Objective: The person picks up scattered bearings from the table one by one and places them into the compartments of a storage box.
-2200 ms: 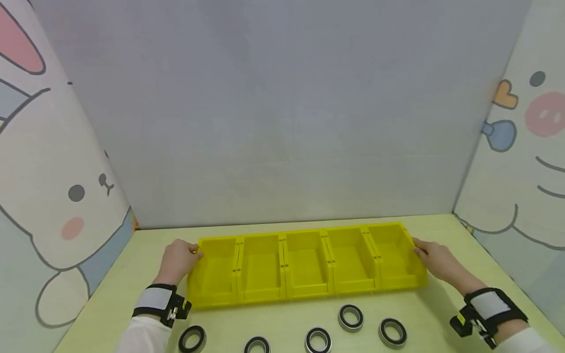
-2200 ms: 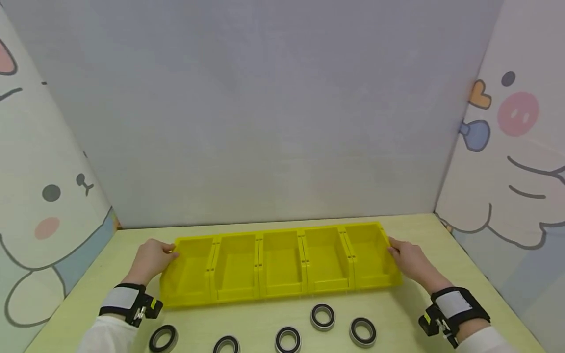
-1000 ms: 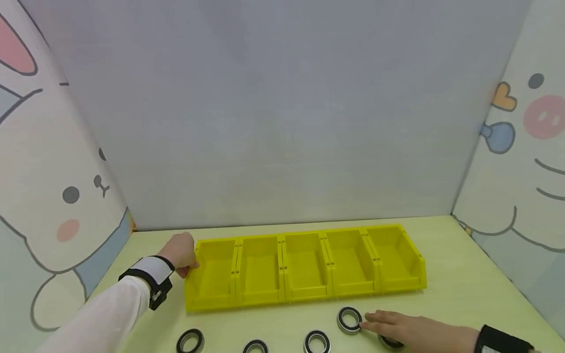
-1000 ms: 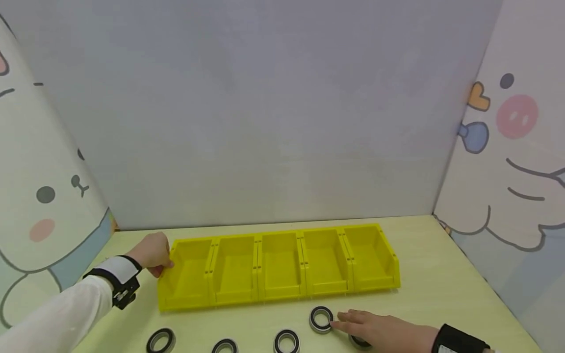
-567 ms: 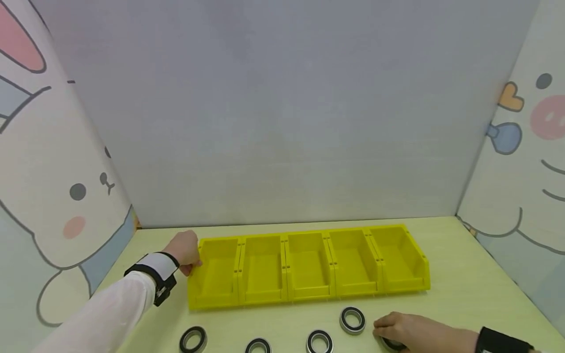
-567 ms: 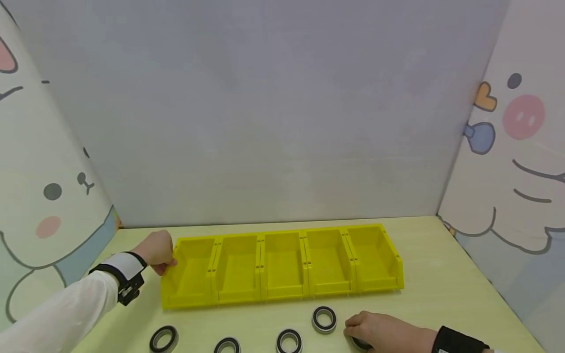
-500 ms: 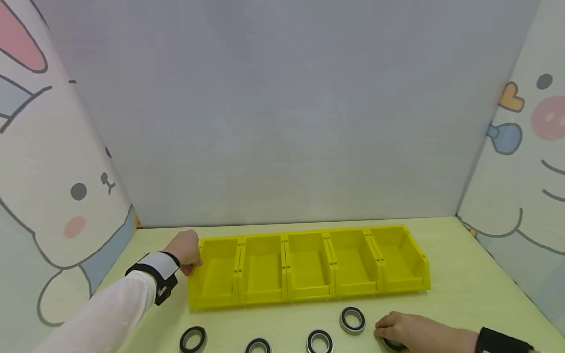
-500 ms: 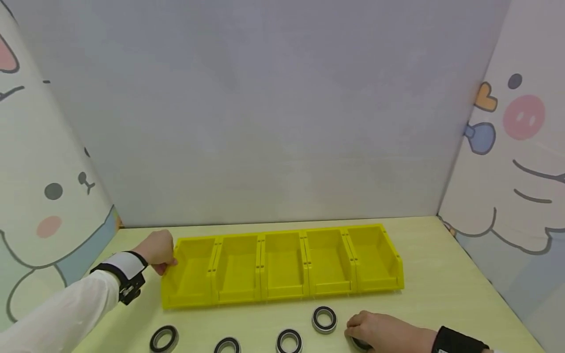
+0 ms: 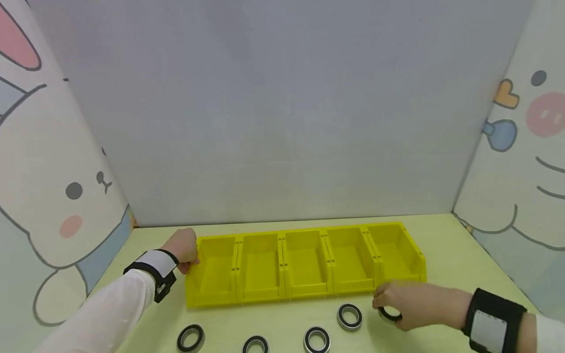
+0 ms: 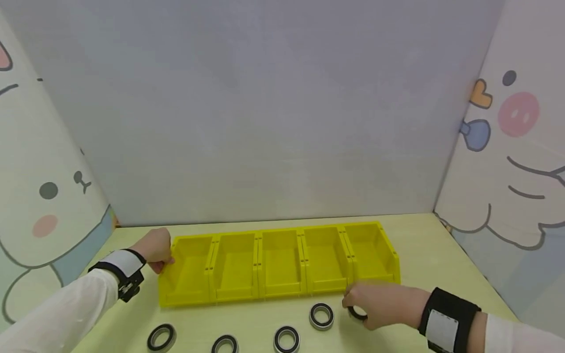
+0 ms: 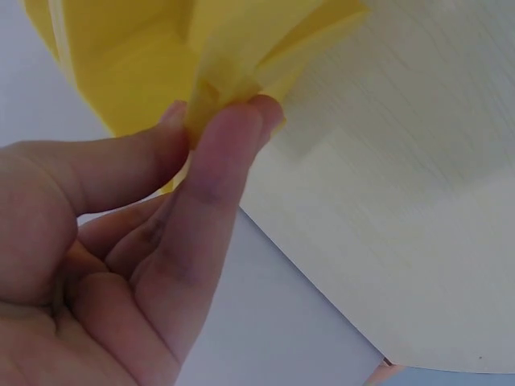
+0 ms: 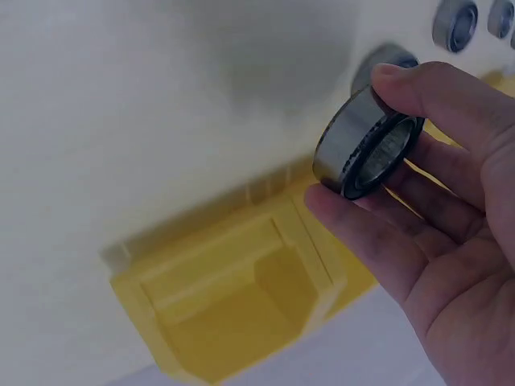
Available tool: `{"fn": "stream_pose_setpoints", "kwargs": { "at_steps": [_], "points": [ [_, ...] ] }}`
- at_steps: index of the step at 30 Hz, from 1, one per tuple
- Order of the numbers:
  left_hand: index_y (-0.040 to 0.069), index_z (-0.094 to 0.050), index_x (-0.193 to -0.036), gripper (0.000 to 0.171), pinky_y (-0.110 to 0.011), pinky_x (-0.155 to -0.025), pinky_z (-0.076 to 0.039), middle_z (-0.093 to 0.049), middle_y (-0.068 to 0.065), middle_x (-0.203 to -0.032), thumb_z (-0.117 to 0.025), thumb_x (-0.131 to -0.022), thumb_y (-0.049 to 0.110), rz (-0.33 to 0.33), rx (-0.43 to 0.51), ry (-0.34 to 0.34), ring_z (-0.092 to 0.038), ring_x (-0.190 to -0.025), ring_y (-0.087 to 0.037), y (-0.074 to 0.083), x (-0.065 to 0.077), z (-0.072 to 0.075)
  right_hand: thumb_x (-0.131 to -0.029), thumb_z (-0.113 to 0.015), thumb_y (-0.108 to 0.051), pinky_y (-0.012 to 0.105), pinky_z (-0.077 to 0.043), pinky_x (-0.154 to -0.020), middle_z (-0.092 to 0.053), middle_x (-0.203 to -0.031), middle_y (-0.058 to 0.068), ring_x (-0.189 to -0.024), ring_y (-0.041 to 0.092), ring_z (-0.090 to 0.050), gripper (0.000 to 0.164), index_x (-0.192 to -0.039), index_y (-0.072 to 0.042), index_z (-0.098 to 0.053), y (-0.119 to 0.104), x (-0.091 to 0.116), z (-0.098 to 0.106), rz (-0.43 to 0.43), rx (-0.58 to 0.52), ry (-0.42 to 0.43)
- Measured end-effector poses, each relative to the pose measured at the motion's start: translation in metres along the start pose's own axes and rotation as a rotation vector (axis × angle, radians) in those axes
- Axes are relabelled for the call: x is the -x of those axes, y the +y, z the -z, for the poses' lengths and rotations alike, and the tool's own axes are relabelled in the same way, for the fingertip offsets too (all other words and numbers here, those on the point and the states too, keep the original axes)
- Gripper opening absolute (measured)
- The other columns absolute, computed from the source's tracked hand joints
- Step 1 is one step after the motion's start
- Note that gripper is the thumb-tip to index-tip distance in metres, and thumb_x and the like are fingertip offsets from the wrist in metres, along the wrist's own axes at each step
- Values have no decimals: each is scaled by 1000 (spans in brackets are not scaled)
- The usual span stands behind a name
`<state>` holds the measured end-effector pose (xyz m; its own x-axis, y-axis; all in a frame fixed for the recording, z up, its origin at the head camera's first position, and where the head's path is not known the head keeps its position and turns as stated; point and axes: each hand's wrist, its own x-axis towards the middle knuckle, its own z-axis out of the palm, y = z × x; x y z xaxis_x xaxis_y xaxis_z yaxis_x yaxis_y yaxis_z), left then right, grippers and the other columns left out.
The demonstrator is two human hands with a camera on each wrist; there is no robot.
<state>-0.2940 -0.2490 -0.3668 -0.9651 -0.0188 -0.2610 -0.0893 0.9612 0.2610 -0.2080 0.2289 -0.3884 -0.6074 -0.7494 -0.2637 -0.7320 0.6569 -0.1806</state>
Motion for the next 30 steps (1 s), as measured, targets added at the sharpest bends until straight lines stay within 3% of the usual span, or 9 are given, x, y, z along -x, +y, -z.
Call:
{"fn": "stream_pose_setpoints", "kwargs": {
  "at_steps": [6, 11, 15, 20, 25, 30],
  "points": [
    [-5, -56, -76, 19, -26, -47, -56, -62, -13, -59, -74, -78, 0, -5, 15, 0, -64, -45, -18, -1, 0, 0, -74, -75, -7, 31, -57, -78, -64, -109, 7, -97, 22, -63, 36, -109, -8, -68, 31, 1, 47, -33, 90, 131],
    [-5, -56, -76, 19, -26, -47, -56, -62, -13, -61, -74, -78, 1, 7, 23, 1, -64, -45, -18, -1, 2, 1, -75, -75, -6, 32, -56, -72, -66, -103, 9, -86, 19, -61, 30, -104, -4, -67, 67, -1, 69, -83, 148, 217],
    [-5, -57, -77, 18, -26, -48, -56, -61, -13, -62, -74, -79, 2, 10, 19, -11, -64, -47, -18, 0, 2, 0, -75, -75, -8, 28, -53, -65, -66, -100, 10, -78, 14, -57, 28, -102, -3, -68, 92, -6, 65, -120, 148, 246],
    [-5, -57, -79, 18, -26, -50, -57, -62, -13, -64, -73, -80, 3, 33, 45, -25, -65, -49, -18, -1, 4, 1, -76, -75, -10, 24, -46, -61, -63, -88, 3, -70, 11, -49, 24, -97, -4, -67, 112, -22, 51, -158, 111, 184],
    [-6, -57, -79, 18, -26, -50, -57, -62, -14, -66, -73, -80, 3, 40, 56, -25, -64, -48, -18, -4, 7, 2, -76, -76, -11, 23, -42, -57, -59, -77, 1, -64, 11, -44, 17, -89, -7, -65, 121, -40, 43, -162, 108, 171],
    [-6, -57, -77, 19, -26, -49, -56, -61, -13, -63, -74, -79, 3, 27, 33, -8, -64, -45, -17, -5, 8, 2, -75, -77, -10, 24, -46, -59, -61, -77, 2, -64, 12, -47, 19, -90, -6, -66, 122, -48, 45, -190, 120, 181]
  ]
}}
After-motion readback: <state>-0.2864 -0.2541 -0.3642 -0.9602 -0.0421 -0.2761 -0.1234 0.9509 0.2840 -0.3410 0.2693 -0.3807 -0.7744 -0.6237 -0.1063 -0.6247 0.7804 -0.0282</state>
